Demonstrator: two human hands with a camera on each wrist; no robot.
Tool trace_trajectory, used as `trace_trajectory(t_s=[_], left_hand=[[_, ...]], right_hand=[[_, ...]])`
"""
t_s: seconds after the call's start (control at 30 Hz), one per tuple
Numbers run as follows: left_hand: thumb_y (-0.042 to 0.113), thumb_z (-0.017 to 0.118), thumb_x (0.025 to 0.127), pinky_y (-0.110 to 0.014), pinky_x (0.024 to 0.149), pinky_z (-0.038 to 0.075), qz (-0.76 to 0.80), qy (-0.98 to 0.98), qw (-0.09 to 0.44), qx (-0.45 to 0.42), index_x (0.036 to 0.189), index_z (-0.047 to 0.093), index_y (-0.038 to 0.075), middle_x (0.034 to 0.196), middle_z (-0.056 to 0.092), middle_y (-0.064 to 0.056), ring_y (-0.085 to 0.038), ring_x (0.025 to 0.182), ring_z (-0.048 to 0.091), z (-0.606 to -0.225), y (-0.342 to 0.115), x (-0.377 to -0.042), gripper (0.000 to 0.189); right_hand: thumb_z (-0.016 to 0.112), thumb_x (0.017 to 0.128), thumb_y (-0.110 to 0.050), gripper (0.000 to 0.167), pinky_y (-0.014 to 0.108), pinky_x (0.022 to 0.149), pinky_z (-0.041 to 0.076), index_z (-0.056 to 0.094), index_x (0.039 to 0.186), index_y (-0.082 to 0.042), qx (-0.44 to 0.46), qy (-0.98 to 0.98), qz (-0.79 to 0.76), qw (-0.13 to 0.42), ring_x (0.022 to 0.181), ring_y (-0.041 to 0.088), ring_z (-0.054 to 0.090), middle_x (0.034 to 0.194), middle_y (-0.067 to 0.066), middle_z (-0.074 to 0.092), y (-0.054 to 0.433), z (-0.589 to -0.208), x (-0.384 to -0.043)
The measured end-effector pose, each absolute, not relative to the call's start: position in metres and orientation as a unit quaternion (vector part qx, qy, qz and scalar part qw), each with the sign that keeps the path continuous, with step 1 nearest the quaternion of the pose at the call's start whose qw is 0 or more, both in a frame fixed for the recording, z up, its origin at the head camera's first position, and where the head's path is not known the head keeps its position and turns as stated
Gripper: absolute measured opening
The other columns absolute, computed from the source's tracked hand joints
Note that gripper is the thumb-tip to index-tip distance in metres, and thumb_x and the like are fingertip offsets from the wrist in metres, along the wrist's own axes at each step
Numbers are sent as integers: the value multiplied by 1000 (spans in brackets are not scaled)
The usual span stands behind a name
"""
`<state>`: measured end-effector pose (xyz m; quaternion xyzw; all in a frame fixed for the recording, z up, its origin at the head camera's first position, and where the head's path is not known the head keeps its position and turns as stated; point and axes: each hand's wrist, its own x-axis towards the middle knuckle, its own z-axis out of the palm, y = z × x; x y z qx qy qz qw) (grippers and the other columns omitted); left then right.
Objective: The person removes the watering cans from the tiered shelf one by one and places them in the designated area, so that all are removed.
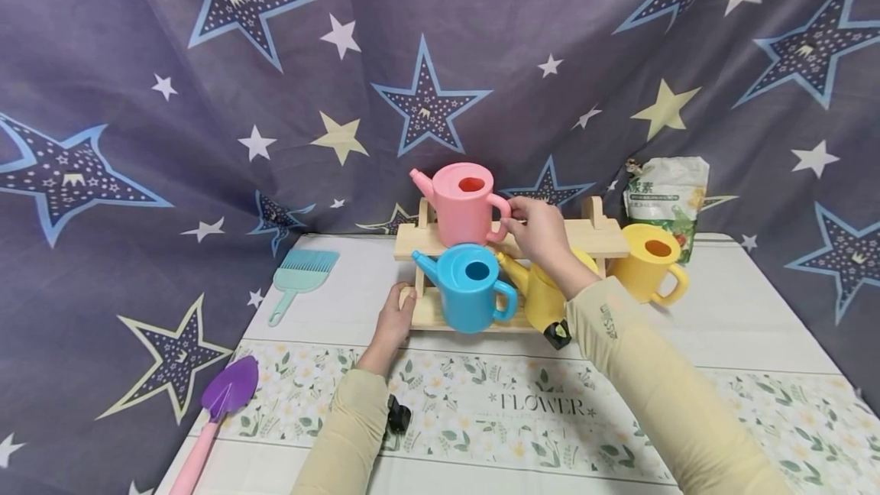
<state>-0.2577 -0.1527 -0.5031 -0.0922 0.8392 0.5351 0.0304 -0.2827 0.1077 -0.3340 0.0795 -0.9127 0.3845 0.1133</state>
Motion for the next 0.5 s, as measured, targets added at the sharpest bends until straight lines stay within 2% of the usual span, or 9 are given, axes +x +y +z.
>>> trace_trajectory(t_s=[0.1, 0.3, 0.5], left_hand=[[41, 38, 105, -48, 94, 45, 534, 840, 29, -91, 149, 35, 15, 135, 53, -14, -31, 114, 53, -504, -152, -258, 51], [41, 38, 105, -51, 98, 43, 538, 837, 30, -96, 149, 35, 14, 134, 54, -15, -32, 114, 53, -503, -152, -257, 51], [41, 38, 105, -56, 104, 37, 540, 836, 30, -93, 149, 34, 14, 140, 49, -16, -35, 124, 49, -502, -153, -256, 52]], right_hand=[[66, 94, -9, 25, 41, 84, 54, 69, 119, -4, 83, -914, 374, 136, 95, 28, 64, 107, 13, 71, 108, -335, -282], [67, 94, -10, 21, 35, 65, 47, 71, 114, -5, 93, -904, 374, 186, 78, 26, 58, 103, 11, 73, 113, -332, -278], [64, 96, -12, 19, 33, 64, 46, 71, 112, -4, 95, -895, 377, 220, 76, 24, 60, 94, 11, 73, 125, -324, -272]])
